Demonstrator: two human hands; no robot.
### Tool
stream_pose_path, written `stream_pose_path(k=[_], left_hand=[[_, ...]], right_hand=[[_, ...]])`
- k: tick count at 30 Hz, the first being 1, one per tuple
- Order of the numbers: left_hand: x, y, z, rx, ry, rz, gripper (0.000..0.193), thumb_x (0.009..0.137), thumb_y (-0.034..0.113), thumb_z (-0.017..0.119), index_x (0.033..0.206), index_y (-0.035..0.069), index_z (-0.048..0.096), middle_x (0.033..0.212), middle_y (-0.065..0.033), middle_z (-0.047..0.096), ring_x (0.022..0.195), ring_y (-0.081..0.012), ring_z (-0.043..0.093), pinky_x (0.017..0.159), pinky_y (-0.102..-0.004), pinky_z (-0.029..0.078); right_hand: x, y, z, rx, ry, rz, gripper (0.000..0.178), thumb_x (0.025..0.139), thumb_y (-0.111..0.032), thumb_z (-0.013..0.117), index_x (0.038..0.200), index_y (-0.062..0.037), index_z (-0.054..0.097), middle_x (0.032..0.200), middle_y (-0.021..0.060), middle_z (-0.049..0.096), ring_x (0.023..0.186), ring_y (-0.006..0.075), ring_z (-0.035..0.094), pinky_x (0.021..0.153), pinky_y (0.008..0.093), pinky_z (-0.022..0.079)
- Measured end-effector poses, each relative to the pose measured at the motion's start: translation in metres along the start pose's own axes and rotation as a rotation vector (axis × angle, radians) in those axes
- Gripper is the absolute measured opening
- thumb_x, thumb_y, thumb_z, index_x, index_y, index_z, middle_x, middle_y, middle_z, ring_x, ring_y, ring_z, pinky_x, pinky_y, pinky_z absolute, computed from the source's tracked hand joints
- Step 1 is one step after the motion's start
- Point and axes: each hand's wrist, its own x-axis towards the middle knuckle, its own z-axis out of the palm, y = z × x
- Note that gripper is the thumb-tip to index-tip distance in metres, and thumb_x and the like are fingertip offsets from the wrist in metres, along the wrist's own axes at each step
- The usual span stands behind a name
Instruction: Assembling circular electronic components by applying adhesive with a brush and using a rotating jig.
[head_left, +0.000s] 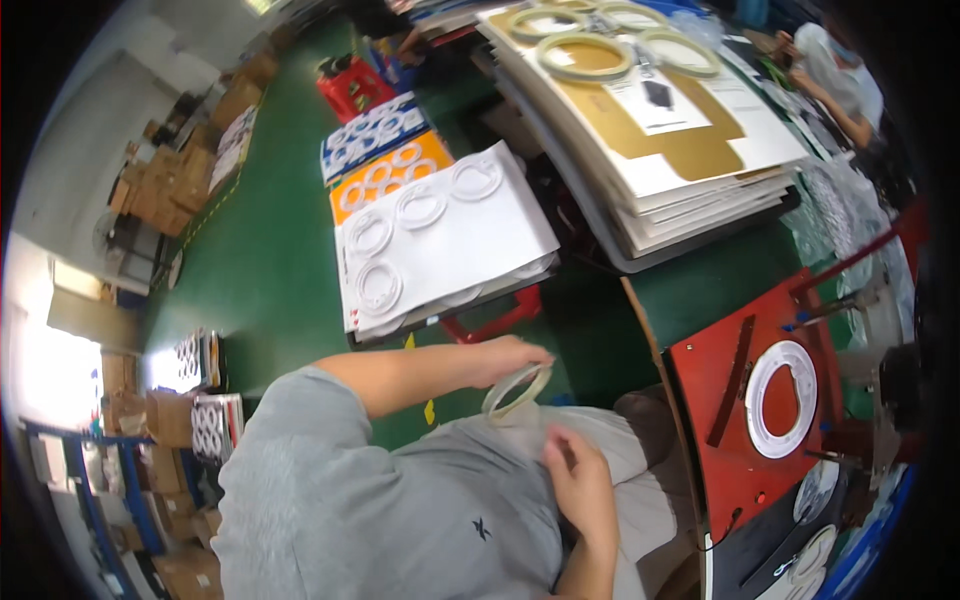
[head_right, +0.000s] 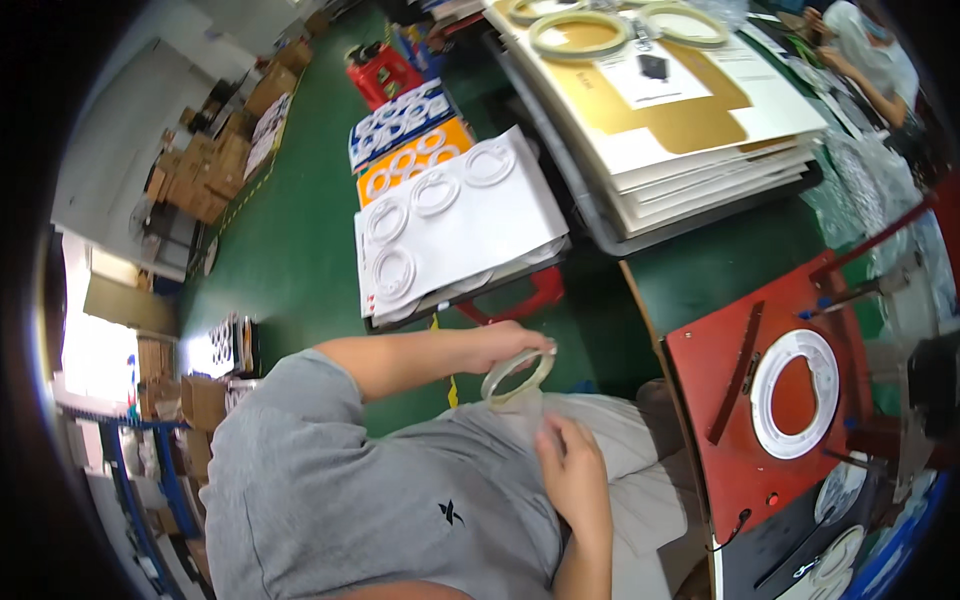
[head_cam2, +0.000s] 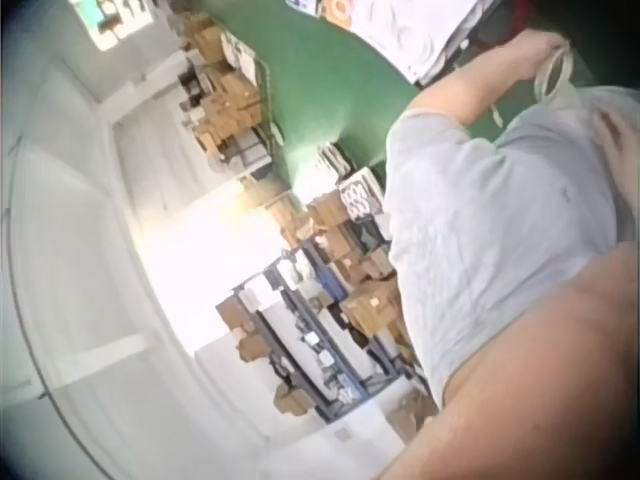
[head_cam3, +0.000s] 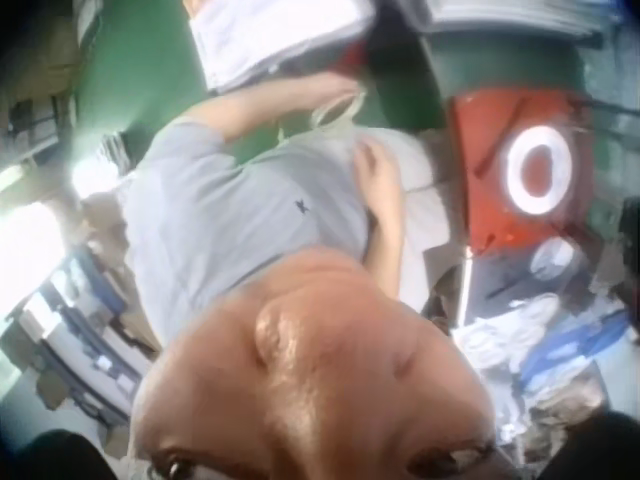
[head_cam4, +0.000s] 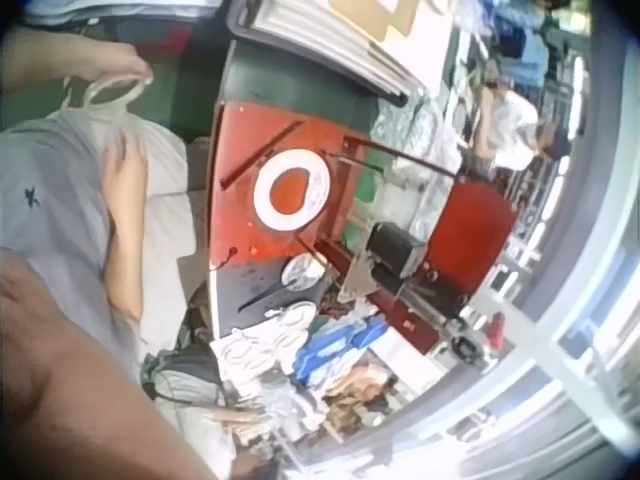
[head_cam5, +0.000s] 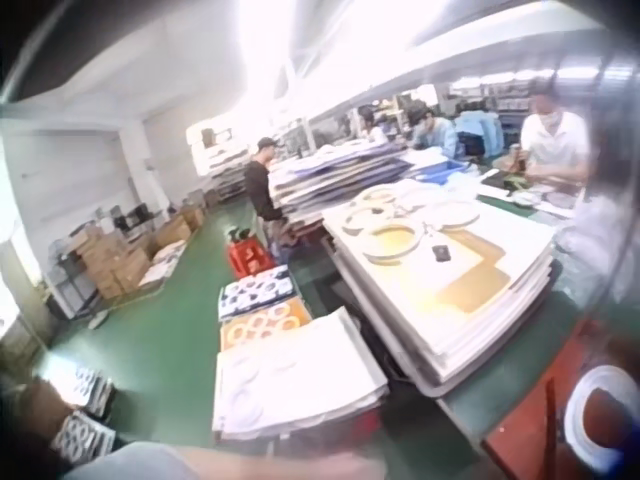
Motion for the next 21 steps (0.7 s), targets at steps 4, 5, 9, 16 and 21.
stream_pose_path(k=[4, 5, 9, 16, 21], left_hand=[[0.021, -0.015, 0.009, -0.501, -0.202, 0.012, 0.027, 0.099, 0.033, 0.068, 0.090, 0.008, 0.072, 0.084, -0.0040, 0.068, 0.072, -0.0177, 0.062, 0.067, -0.0370, 0.051], [0.015, -0.012, 0.015, -0.588, -0.215, 0.049, 0.027, 0.100, 0.034, 0.067, 0.092, 0.008, 0.071, 0.085, -0.0034, 0.067, 0.074, -0.0175, 0.062, 0.069, -0.0363, 0.051], [0.007, -0.012, 0.022, -0.715, -0.286, 0.054, 0.029, 0.102, 0.040, 0.065, 0.100, 0.010, 0.069, 0.088, -0.0012, 0.064, 0.078, -0.0161, 0.059, 0.074, -0.0331, 0.048], [-0.030, -0.007, 0.024, 0.132, 0.014, 0.578, 0.040, 0.093, 0.033, 0.071, 0.068, 0.003, 0.065, 0.060, -0.0067, 0.063, 0.046, -0.0161, 0.051, 0.048, -0.0308, 0.041], [-0.025, -0.007, 0.040, 0.143, 0.338, 1.387, 0.018, 0.082, 0.019, 0.079, 0.090, 0.006, 0.070, 0.086, -0.0102, 0.068, 0.083, -0.0275, 0.064, 0.070, -0.0383, 0.052]], right_hand=[[0.025, -0.004, 0.016, -0.067, 0.002, -0.081, 0.034, 0.107, -0.023, 0.054, 0.124, 0.0049, 0.065, 0.116, 0.0227, 0.068, 0.107, 0.0388, 0.065, 0.099, 0.0412, 0.048], [0.026, -0.006, 0.018, 0.003, -0.040, -0.053, 0.039, 0.108, -0.027, 0.052, 0.125, 0.0060, 0.063, 0.119, 0.0246, 0.067, 0.112, 0.0421, 0.062, 0.102, 0.0446, 0.046], [0.019, -0.007, 0.021, 0.106, -0.059, -0.072, 0.038, 0.110, -0.027, 0.048, 0.114, 0.0060, 0.067, 0.098, 0.0177, 0.070, 0.092, 0.0318, 0.066, 0.086, 0.0396, 0.051], [0.004, -0.015, -0.008, 0.605, 0.394, 0.036, 0.042, 0.110, -0.030, 0.052, 0.078, -0.0043, 0.060, 0.064, 0.0012, 0.054, 0.053, 0.0059, 0.041, 0.052, 0.0223, 0.034], [0.000, -0.027, -0.028, 0.785, 0.513, -0.025, 0.050, 0.111, -0.039, 0.045, 0.071, -0.0101, 0.051, 0.052, -0.0049, 0.029, 0.046, 0.0079, 0.026, 0.051, 0.0236, 0.030]])
